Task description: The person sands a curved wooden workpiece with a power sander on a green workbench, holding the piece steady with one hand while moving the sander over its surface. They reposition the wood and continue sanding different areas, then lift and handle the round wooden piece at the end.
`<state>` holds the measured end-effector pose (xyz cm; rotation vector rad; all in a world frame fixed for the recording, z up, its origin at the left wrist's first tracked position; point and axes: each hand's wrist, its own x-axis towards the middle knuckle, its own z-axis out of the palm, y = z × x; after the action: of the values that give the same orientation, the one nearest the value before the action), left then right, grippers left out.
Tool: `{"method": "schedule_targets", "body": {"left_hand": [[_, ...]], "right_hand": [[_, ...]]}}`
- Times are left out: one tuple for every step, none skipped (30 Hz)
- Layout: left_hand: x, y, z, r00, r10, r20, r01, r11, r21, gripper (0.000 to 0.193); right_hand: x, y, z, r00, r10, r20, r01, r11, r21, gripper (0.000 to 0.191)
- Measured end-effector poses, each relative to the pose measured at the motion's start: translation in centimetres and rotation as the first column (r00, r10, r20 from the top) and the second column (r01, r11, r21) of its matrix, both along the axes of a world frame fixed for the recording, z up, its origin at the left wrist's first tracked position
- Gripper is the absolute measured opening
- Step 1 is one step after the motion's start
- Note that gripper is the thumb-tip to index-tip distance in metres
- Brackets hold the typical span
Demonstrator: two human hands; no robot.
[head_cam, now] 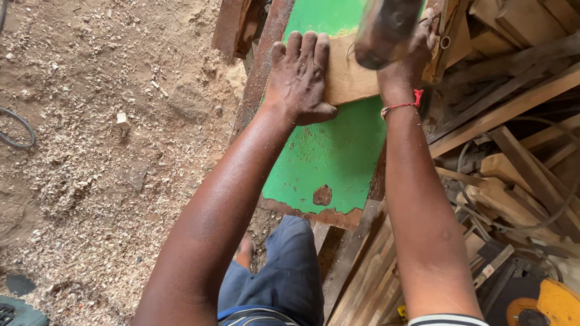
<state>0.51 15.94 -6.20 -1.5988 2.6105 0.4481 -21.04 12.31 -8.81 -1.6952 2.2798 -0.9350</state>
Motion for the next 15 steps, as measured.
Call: {"method": "schedule_targets", "body": {"left_hand": [[0.0,0.0,0.1,1.000,-0.002,-0.010,0.002,1.000,-0.024,0.127],[0.0,0.0,0.2,1.000,-0.004,-0.021,0.003,0.999,-0.048,0.128],[0.1,0.0,0.2,1.000,-0.006,-0.029,0.004,0.997,-0.072,0.130],[0.1,0.0,0.3,1.000,-0.005,-0.024,0.003,0.999,-0.046,0.129],[0.1,0.0,0.3,1.000,-0.003,-0.018,0.002,1.000,-0.019,0.128],[0.1,0.0,0.3,1.000,-0.001,-0.012,0.001,1.000,0.008,0.127],[0.1,0.0,0.2,1.000,-0.005,-0.016,0.005,1.000,-0.021,0.128],[0.1,0.1,0.2,1.000,-0.009,-0.018,0.008,0.999,-0.048,0.128],[0.1,0.1,0.1,1.000,-0.013,-0.021,0.011,0.997,-0.077,0.129],[0.1,0.1,0.1,1.000,-0.018,-0.012,0.017,0.998,-0.061,0.127],[0.2,0.1,0.0,1.000,-0.022,-0.002,0.022,0.999,-0.044,0.126],[0.2,0.1,0.0,1.000,-0.028,0.006,0.028,0.999,-0.028,0.124],[0.1,0.1,0.0,1.000,-0.025,-0.012,0.023,0.994,-0.104,0.125],[0.2,0.2,0.0,0.999,-0.022,-0.029,0.016,0.984,-0.179,0.126],[0.1,0.1,0.1,0.999,-0.020,-0.048,0.007,0.968,-0.253,0.128]], "right_hand": [[0.0,0.0,0.0,0.999,-0.003,-0.041,0.002,1.000,-0.012,0.023],[0.0,0.0,0.0,0.999,0.007,-0.041,-0.008,1.000,-0.029,0.024],[0.1,0.1,0.1,0.999,0.017,-0.040,-0.019,0.999,-0.046,0.024],[0.2,0.2,0.2,0.999,0.028,-0.039,-0.030,0.998,-0.063,0.025],[0.3,0.2,0.3,1.000,0.018,-0.025,-0.019,0.999,-0.040,0.024],[0.4,0.3,0.5,1.000,0.007,-0.012,-0.007,1.000,-0.017,0.024],[0.5,0.4,0.6,1.000,-0.006,-0.001,0.006,1.000,0.007,0.023],[0.6,0.6,0.7,0.999,0.033,-0.002,-0.033,0.999,-0.027,0.024],[0.6,0.8,0.7,0.998,0.070,-0.005,-0.071,0.996,-0.063,0.026],[0.6,0.8,0.7,0.994,0.108,-0.010,-0.108,0.989,-0.100,0.028],[0.5,0.8,0.6,0.993,0.107,-0.054,-0.113,0.985,-0.127,0.026],[0.4,0.7,0.4,0.989,0.104,-0.100,-0.119,0.981,-0.154,0.025],[0.2,0.6,0.1,0.984,0.102,-0.146,-0.127,0.975,-0.180,0.027],[0.1,0.5,-0.3,0.993,0.060,-0.097,-0.076,0.983,-0.167,0.030],[-0.1,0.3,-0.7,0.999,0.017,-0.049,-0.024,0.988,-0.151,0.033]]}}
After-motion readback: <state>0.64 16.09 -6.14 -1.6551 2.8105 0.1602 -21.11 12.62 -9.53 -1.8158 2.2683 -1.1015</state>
